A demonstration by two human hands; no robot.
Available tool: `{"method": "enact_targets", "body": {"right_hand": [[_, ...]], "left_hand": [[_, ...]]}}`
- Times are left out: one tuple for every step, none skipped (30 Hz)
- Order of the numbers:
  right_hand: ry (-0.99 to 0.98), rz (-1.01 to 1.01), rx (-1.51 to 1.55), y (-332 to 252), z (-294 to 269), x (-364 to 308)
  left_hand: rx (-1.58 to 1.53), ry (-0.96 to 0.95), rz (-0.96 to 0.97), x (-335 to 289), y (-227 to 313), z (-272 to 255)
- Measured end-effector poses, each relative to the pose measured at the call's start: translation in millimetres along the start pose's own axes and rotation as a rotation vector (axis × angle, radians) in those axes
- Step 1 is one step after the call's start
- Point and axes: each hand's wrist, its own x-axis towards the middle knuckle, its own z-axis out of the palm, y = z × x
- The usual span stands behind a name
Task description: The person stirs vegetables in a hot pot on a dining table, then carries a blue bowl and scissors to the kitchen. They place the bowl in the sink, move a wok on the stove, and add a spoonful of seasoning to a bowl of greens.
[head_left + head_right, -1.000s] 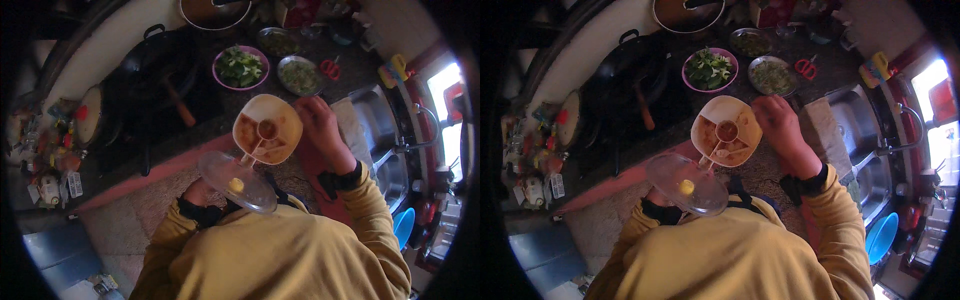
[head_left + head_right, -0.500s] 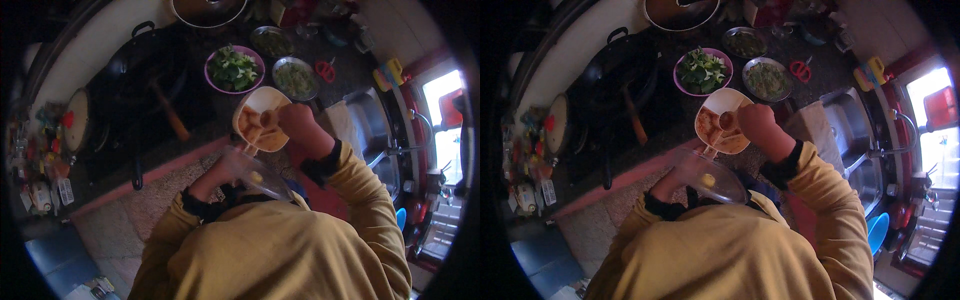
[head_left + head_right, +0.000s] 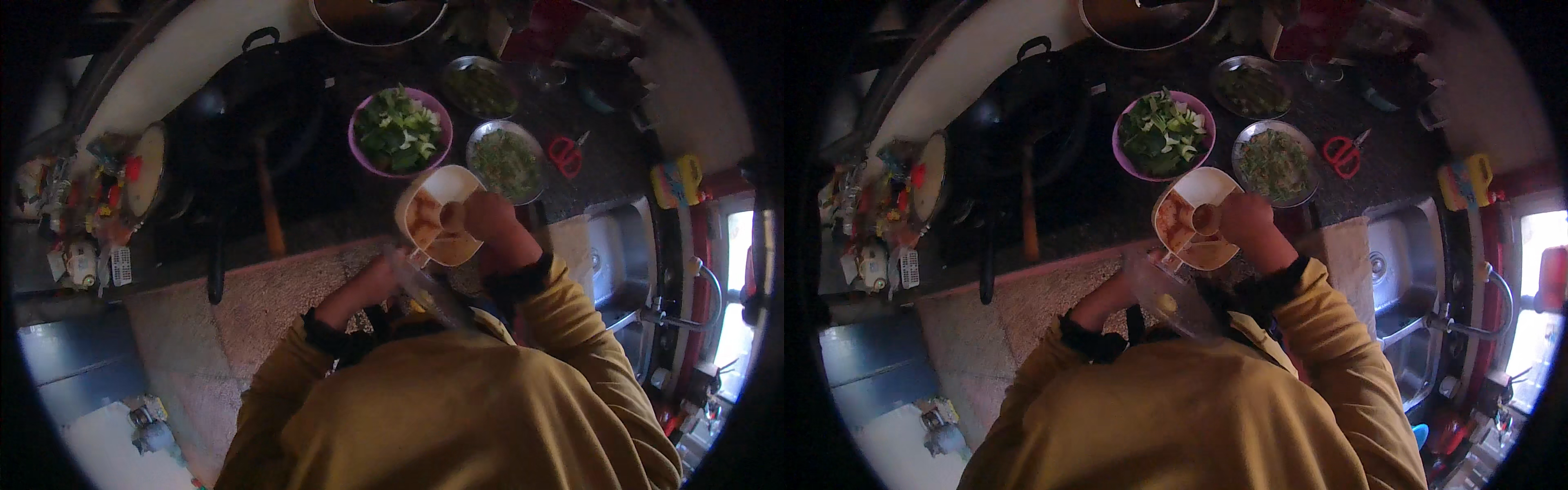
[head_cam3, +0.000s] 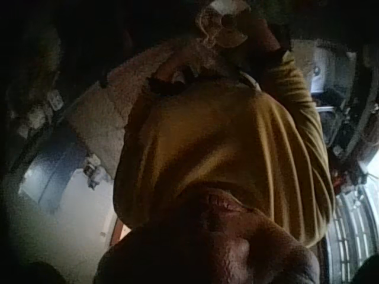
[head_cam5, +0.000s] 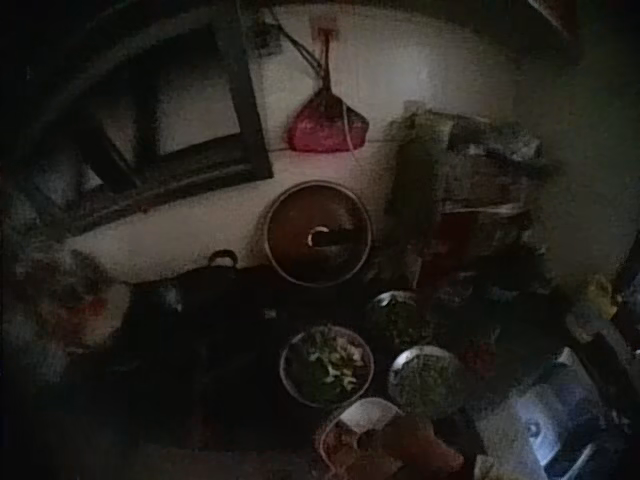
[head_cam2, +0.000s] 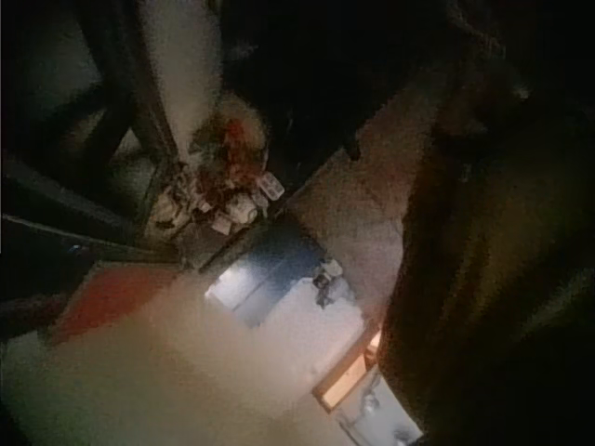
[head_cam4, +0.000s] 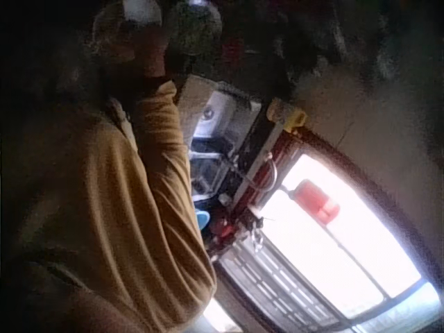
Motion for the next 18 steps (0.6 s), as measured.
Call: {"method": "enact_targets", "body": {"right_hand": [[0.001,-0.002,0.022,1,1,0],[0.0,0.003,0.037,0,0,0],[0.047,-0.018,0.021,-1,-1,0],[0.094,-0.029,0.002,-4,-4,-1],[0.096,-0.02,-0.03,-7,-7,-2],[0.111,-0.033,-0.019,-10,-11,-3],[0.079,-0.026,-0.022,-12,-18,-2],[0.082,-0.034,-0.026,-15,-24,-2],[0.083,-0.014,-0.035,-19,-29,-3],[0.114,-0.017,-0.049,-23,-33,-3],[0.154,-0.029,-0.073,-25,-37,-3],[0.197,-0.035,-0.101,-27,-40,-3],[0.242,-0.045,-0.132,-30,-42,-4],[0.281,-0.054,-0.161,-31,-42,-5],[0.294,-0.088,-0.139,-33,-42,-5],[0.303,-0.123,-0.117,-33,-40,-5],[0.311,-0.156,-0.102,-34,-39,-5],[0.333,-0.212,-0.093,-34,-36,-6]], "left_hand": [[0.073,-0.004,-0.033,1,1,1],[0.086,0.005,-0.01,1,0,2],[0.098,0.015,0.013,1,-1,3],[0.054,0.036,0.093,0,-3,3],[0.012,0.053,0.175,-2,-5,3],[-0.03,0.076,0.154,-4,-7,2],[-0.072,0.095,0.134,-6,-9,1],[-0.122,0.141,0.157,-7,-10,0],[-0.225,0.166,0.125,-7,-11,-1],[-0.34,0.222,0.134,-6,-12,1],[-0.352,0.227,0.137,-8,-12,-1],[-0.363,0.233,0.139,-10,-12,-2],[-0.27,0.184,0.129,-16,-12,-7],[-0.184,0.145,0.127,-23,-12,-10],[-0.284,0.155,0.11,-30,-12,-12],[-0.391,0.178,0.105,-38,-13,-12],[-0.499,0.197,0.154,-43,-14,-13],[-0.482,0.21,0.131,-45,-15,-15]]}}
